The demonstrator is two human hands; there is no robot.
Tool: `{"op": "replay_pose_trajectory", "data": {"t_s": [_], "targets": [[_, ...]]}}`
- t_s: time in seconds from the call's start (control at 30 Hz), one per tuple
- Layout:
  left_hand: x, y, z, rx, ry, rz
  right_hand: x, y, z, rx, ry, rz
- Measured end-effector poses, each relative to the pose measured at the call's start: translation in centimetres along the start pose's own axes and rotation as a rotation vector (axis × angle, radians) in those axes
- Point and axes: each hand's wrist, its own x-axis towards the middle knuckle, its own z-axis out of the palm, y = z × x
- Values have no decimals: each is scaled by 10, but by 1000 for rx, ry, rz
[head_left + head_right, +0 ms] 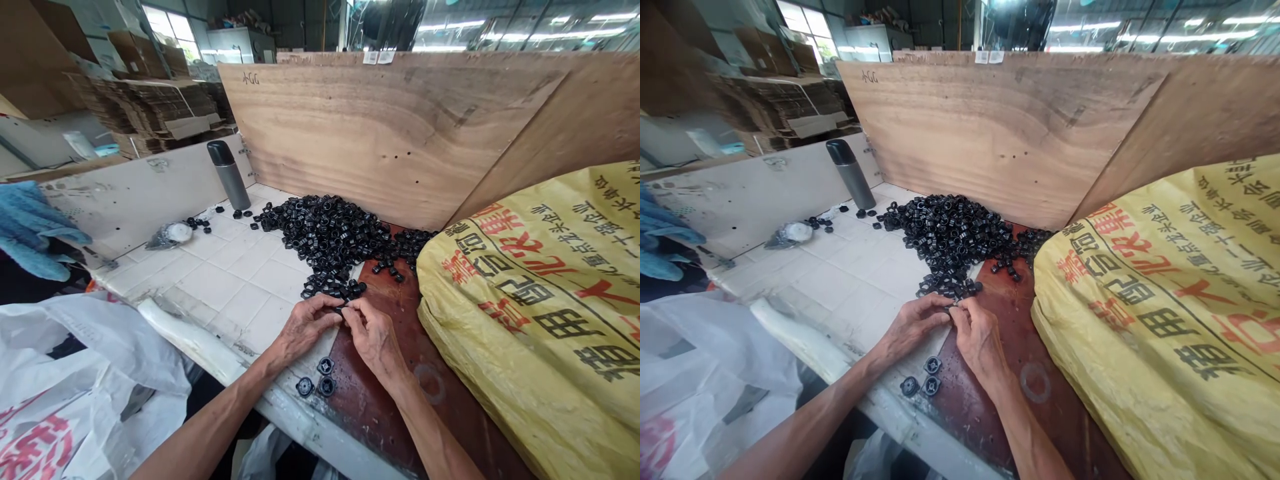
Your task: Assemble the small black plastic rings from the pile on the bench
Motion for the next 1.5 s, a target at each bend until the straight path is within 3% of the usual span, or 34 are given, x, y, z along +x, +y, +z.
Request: {"op": "replay_pose_trajectory", "data": {"t_s": [0.1,0.3,0.47,0.6,0.8,0.9,1.1,1.17,1.33,1.4,1.5], "targets": [[0,2,-1,-85,9,-69,0,1,0,64,-20,11],[-2,10,-5,-307,-25,-234,2,-2,0,132,34,-155],[-1,9,-4,-356,-24,-195,3,-4,-2,273,28,-102],[-1,8,-3,-251,34,-130,1,0,2,262,85,-40],[-2,8,-5,-379,-57,-223,-1,6,6,279,54,-47],[-2,6,-5,-332,-35,-162,0,7,6,251,87,-13],[0,-7,-2,21,35,202,-2,8,9,24,141,-132],[0,-8,-2,-26,37,176,-4,8,9,-26,125,-164],[-1,2,-2,-217,22,-38,-3,8,6,-40,21,-230],[-1,3,-4,-138,29,23,-3,8,5,-50,27,-244],[-2,-3,-7,90,50,243,-4,8,4,-73,27,-224]]}}
